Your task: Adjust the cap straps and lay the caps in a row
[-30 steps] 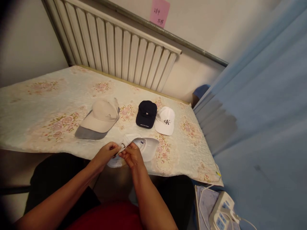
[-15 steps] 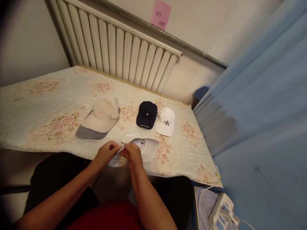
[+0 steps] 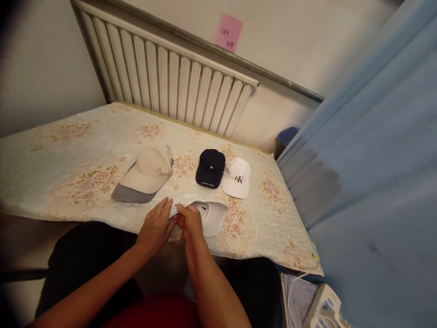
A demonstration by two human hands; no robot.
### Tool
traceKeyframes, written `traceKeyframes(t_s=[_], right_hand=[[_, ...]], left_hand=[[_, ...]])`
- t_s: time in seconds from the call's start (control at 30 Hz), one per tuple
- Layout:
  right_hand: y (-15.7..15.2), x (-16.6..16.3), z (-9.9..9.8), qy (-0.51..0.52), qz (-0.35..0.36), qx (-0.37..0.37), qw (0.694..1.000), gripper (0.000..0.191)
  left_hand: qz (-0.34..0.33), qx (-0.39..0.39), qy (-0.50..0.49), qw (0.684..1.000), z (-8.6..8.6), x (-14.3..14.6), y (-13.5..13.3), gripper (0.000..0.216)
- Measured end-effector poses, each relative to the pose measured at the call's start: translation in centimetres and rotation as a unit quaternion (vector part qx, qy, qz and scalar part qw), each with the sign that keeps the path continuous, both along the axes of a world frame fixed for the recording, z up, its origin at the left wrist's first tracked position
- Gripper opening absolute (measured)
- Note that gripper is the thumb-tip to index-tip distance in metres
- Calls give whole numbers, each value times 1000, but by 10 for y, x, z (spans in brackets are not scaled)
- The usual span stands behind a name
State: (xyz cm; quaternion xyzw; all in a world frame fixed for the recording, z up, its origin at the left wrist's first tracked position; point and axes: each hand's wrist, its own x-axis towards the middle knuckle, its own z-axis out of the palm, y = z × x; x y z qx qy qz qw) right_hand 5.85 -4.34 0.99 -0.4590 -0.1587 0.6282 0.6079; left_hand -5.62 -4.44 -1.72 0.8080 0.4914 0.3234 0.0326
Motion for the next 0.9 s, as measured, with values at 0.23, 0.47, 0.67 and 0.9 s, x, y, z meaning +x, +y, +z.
traceKeyframes(t_s=[0.23,0.47,0.67,0.9], right_hand=[[4,-1,10,14,-17,13,1000,22],[14,11,8,31,-13,-34,999,21],[13,12,15,61,-36,-3,997,19],[12,19,37,119,-128,40,984,12]], left_hand=[[3,-14,73,997,10,11,13,48],[-17,-14,79,997,11,12,17,47],[-36,29,46,998,31,5,20,45],[-105,-166,-266,944,63,11,-16,27]])
